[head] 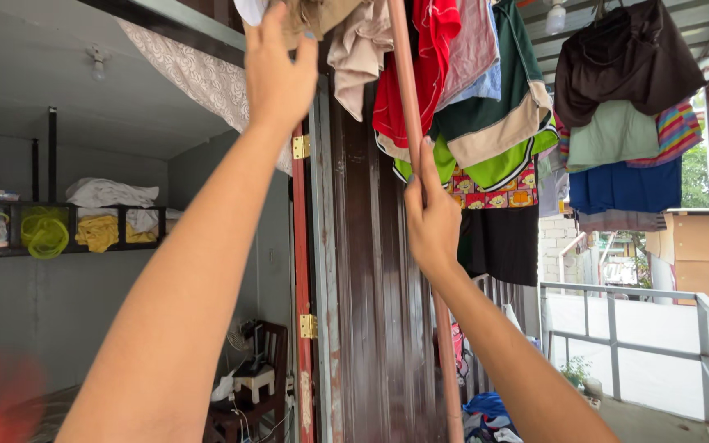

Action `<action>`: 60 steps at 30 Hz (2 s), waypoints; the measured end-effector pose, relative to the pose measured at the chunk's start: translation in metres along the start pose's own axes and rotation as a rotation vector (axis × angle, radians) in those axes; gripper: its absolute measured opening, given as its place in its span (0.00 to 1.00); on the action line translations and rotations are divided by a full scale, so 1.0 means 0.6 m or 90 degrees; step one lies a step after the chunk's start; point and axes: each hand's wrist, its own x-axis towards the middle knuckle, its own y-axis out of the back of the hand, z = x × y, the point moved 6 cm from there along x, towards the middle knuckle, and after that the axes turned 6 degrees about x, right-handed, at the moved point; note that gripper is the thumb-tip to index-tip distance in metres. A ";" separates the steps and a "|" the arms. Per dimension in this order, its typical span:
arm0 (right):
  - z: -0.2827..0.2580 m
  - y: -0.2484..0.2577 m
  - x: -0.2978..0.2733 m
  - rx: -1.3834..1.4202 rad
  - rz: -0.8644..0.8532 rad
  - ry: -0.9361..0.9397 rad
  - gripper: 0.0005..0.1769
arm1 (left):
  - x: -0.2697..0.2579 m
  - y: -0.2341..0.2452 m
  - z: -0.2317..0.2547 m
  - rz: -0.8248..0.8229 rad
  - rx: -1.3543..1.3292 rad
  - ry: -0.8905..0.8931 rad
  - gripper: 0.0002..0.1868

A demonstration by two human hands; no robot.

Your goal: The person uses a long wooden pole to reach and pull down clothes hanging on a high line. They remove various garments, including shirts and shorts, from hangers and place them onto a pile on a nearby bench. The person also returns empty hangers to a storage rack.

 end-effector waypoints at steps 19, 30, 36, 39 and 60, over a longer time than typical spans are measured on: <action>0.075 0.012 0.043 -0.333 -0.072 -0.082 0.32 | 0.020 0.081 -0.032 0.013 0.031 0.044 0.32; 0.122 0.032 0.087 -0.395 -0.085 -0.110 0.30 | 0.015 0.067 -0.010 -0.018 0.024 0.084 0.31; 0.177 0.030 0.143 -0.424 -0.061 -0.170 0.26 | -0.025 0.041 -0.018 -0.078 0.032 0.090 0.31; 0.214 0.043 0.157 -0.448 -0.060 -0.204 0.28 | -0.038 0.017 -0.017 -0.104 0.024 0.066 0.32; 0.539 0.174 0.241 -0.510 -0.067 -0.239 0.26 | -0.178 -0.367 0.060 -0.132 -0.118 0.057 0.31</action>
